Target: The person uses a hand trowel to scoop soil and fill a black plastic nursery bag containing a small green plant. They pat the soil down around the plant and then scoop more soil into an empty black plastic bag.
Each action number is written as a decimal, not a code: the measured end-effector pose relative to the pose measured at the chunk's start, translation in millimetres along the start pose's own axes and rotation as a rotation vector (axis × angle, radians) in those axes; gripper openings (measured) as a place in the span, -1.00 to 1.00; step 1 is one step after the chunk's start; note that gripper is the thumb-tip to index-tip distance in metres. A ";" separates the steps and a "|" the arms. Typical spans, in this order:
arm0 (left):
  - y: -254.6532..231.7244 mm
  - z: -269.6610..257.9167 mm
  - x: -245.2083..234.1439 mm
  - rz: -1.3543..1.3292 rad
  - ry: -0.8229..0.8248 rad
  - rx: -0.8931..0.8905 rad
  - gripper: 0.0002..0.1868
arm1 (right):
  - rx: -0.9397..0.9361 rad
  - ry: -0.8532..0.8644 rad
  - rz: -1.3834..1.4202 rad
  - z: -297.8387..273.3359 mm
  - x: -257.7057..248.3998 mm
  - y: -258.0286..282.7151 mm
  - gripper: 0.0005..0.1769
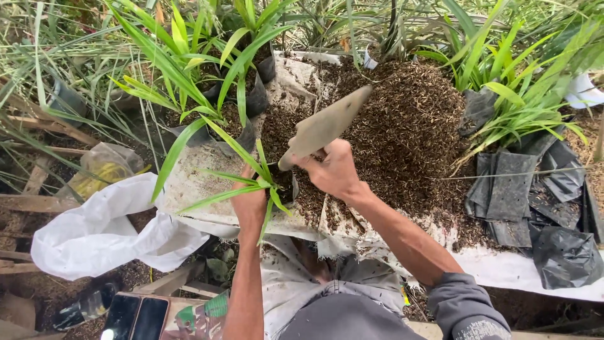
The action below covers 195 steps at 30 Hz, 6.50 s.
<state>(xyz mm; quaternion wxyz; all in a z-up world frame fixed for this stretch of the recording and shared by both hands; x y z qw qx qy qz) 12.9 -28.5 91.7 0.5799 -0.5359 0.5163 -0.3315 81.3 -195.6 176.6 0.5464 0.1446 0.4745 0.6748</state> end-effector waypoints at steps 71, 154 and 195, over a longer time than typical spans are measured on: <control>-25.2 34.8 144.2 -0.087 0.062 0.268 -0.32 | 0.644 1.221 -0.957 103.1 -147.3 -173.3 -0.55; 30.8 -15.8 10.1 0.524 -0.242 0.139 -0.68 | 0.044 0.010 0.276 -5.0 34.1 -18.9 -0.93; 42.8 2.0 -9.8 0.687 0.089 0.062 -0.80 | 0.066 -0.047 0.196 -53.6 42.1 -7.2 -0.75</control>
Point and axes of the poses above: each hand's wrist, its own z-axis towards the middle knuckle, its own x-axis out of the palm, y = z × x, the point moved 3 cm from there along z, towards the middle knuckle, and after that the axes turned 10 degrees about y, right-handed, at the moved point
